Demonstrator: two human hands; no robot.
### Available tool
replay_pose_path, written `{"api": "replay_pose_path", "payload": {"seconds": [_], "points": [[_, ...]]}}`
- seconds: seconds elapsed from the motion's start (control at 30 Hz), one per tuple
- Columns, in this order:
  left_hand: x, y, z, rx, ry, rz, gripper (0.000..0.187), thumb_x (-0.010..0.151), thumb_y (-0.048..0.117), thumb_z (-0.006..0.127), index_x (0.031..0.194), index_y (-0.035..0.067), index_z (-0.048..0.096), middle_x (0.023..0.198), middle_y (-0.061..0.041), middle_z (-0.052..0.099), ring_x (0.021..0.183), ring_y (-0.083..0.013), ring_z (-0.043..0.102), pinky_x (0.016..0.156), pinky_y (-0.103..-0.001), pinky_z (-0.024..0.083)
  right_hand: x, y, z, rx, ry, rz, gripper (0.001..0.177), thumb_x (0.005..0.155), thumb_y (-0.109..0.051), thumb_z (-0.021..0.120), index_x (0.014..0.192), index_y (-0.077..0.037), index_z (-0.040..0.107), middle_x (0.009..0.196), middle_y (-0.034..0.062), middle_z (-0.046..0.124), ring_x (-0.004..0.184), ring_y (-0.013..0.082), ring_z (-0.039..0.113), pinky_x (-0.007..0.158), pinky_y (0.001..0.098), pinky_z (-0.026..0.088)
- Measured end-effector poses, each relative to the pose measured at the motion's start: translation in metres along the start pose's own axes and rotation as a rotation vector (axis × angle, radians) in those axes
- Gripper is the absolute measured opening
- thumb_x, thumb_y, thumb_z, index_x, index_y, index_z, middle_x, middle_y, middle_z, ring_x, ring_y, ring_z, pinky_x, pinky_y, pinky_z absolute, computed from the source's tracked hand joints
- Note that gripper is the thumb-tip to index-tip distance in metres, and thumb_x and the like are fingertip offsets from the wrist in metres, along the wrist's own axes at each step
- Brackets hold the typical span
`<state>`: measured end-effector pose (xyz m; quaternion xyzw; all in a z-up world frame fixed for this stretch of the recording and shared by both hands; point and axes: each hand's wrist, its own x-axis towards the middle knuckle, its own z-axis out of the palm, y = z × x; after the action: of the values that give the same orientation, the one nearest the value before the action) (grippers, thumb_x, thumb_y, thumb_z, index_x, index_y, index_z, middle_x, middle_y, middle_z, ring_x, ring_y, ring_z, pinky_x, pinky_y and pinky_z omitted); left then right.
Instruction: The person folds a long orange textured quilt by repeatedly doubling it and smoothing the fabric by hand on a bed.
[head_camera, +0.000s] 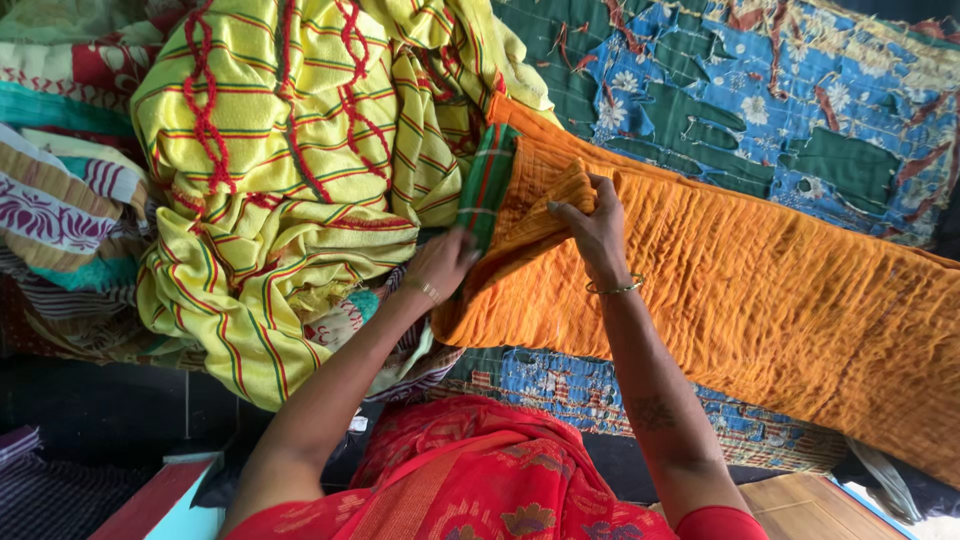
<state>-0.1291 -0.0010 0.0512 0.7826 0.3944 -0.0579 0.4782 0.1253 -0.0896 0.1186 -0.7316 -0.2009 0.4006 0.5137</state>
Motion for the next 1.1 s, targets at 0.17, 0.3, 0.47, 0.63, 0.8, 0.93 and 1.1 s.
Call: {"api": "replay_pose_path", "payload": {"seconds": [0.17, 0.3, 0.47, 0.63, 0.8, 0.93, 1.1], "points": [[0.084, 0.074, -0.009, -0.08, 0.102, -0.106, 0.055, 0.097, 0.046, 0.063, 0.131, 0.005, 0.048, 0.13, -0.017, 0.058, 0.096, -0.0319, 0.069, 0.073, -0.043, 0.059, -0.004, -0.019, 0.009, -0.111, 0.047, -0.063, 0.059, 0.086, -0.003, 0.078, 0.137, -0.001, 0.048, 0.106, 0.0159, 0.074, 0.092, 0.0192, 0.076, 0.074, 0.0281, 0.064], [0.117, 0.09, 0.0, -0.087, 0.399, 0.182, 0.043, 0.092, 0.032, 0.073, 0.12, 0.002, 0.06, 0.114, -0.019, 0.067, 0.102, -0.0374, 0.067, 0.084, -0.045, 0.054, -0.002, -0.02, 0.012, -0.299, 0.096, -0.206, 0.06, 0.089, -0.009, 0.077, 0.143, -0.007, 0.051, 0.111, 0.0198, 0.074, 0.097, 0.0264, 0.073, 0.077, 0.0371, 0.06], [0.086, 0.095, 0.005, -0.331, 0.472, 0.527, 0.015, 0.098, 0.008, 0.063, 0.112, 0.002, 0.065, 0.111, -0.017, 0.067, 0.104, -0.0385, 0.067, 0.087, -0.044, 0.054, 0.01, -0.024, 0.015, -0.417, 0.088, -0.145, 0.06, 0.093, -0.041, 0.079, 0.136, -0.009, 0.053, 0.114, 0.0185, 0.07, 0.103, 0.0297, 0.073, 0.084, 0.0429, 0.06], [0.068, 0.082, -0.001, -0.349, 0.43, 0.475, 0.023, 0.094, 0.0, 0.062, 0.116, 0.003, 0.066, 0.109, -0.017, 0.066, 0.103, -0.0365, 0.067, 0.088, -0.043, 0.054, 0.021, -0.029, 0.029, -0.644, 0.144, -0.193, 0.054, 0.085, -0.041, 0.083, 0.123, -0.007, 0.063, 0.091, 0.0225, 0.073, 0.085, 0.0363, 0.071, 0.074, 0.0465, 0.053], [0.056, 0.073, -0.002, -0.354, 0.365, 0.464, 0.04, 0.097, 0.016, 0.066, 0.134, 0.005, 0.061, 0.122, -0.017, 0.064, 0.117, -0.0352, 0.065, 0.101, -0.041, 0.053, 0.039, -0.013, 0.035, -0.646, 0.18, -0.271, 0.032, 0.083, -0.027, 0.078, 0.107, -0.008, 0.071, 0.086, 0.0195, 0.075, 0.08, 0.0348, 0.072, 0.071, 0.0444, 0.054], [0.036, 0.075, 0.009, -0.307, 0.242, 0.417, 0.107, 0.076, 0.052, 0.085, 0.147, -0.01, 0.033, 0.139, -0.032, 0.045, 0.125, -0.0435, 0.052, 0.106, -0.048, 0.045, 0.06, -0.012, 0.031, -0.605, 0.236, -0.325, 0.022, 0.084, -0.02, 0.073, 0.102, -0.007, 0.073, 0.085, 0.0184, 0.075, 0.078, 0.0324, 0.073, 0.071, 0.042, 0.056], [0.001, 0.022, 0.042, -0.235, -0.182, 0.02, 0.089, 0.076, 0.049, 0.077, 0.144, 0.001, 0.047, 0.118, -0.023, 0.072, 0.104, -0.035, 0.073, 0.092, -0.043, 0.059, 0.068, -0.032, 0.029, -0.504, 0.294, -0.294, 0.022, 0.083, -0.016, 0.073, 0.102, -0.006, 0.071, 0.082, 0.0161, 0.075, 0.073, 0.029, 0.072, 0.067, 0.0405, 0.054]]}}
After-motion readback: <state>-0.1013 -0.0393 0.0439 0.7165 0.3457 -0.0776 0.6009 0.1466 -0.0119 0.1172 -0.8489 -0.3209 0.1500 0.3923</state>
